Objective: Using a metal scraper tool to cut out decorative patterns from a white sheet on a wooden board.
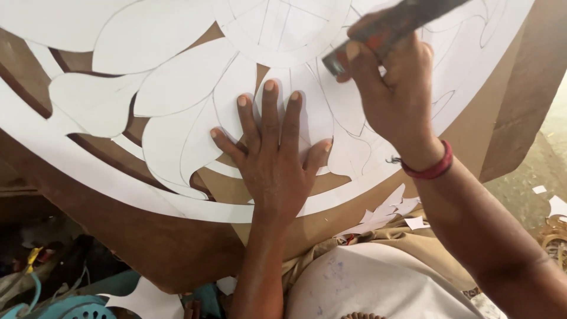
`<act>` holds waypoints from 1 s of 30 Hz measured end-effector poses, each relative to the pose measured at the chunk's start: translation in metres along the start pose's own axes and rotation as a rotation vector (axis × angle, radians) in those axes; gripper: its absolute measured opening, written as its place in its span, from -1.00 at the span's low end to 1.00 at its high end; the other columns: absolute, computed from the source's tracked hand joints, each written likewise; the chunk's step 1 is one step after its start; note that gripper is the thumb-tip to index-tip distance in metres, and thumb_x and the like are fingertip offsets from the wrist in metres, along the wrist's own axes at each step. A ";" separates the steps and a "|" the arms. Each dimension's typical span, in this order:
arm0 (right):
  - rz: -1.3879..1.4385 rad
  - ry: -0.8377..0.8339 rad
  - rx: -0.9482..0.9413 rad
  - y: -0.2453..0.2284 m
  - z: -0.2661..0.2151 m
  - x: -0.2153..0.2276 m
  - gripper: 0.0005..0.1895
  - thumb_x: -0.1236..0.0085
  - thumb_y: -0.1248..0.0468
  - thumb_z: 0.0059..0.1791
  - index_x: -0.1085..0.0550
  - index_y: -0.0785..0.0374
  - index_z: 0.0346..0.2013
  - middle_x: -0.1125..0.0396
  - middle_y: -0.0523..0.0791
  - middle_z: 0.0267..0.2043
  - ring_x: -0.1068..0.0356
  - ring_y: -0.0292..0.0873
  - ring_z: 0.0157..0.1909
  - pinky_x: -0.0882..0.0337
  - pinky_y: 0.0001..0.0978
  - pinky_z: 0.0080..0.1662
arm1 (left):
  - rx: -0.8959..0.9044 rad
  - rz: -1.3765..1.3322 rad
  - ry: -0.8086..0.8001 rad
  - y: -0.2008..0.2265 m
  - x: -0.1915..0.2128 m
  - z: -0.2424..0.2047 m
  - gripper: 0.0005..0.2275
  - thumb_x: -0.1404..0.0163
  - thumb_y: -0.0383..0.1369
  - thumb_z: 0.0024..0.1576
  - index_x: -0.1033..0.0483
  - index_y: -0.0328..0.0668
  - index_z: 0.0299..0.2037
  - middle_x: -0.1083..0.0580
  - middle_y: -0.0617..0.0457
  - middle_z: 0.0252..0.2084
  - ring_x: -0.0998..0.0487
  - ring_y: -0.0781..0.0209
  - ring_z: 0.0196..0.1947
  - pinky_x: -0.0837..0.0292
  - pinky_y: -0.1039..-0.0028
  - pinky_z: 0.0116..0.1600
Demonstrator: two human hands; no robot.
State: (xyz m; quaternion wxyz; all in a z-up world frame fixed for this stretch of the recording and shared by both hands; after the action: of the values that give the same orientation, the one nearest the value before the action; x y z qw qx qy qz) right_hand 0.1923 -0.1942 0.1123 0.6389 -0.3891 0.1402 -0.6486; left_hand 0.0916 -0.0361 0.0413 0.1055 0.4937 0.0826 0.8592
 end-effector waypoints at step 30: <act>-0.277 -0.068 0.019 -0.010 0.003 -0.015 -0.96 0.12 0.57 0.24 -0.26 0.49 -0.03 -0.42 0.00 -0.30 -0.56 -0.17 -0.33 -0.50 -0.47 -0.28 | 0.036 -0.026 -0.037 -0.005 -0.004 0.000 -0.37 0.16 0.20 0.38 -0.23 0.03 0.51 -0.05 -0.06 0.59 0.35 -0.11 0.59 0.86 -0.22 0.46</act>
State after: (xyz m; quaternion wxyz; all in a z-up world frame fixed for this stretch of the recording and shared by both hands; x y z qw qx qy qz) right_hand 0.1858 -0.1780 0.1166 0.5512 -0.4204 0.0571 -0.7185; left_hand 0.0937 -0.0325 0.0364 0.1094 0.5101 0.1025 0.8470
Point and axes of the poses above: each hand's wrist, its own z-axis towards the middle knuckle, its own x-axis out of the back of the hand, y = z × x, the point moved 2 cm from there along z, towards the middle knuckle
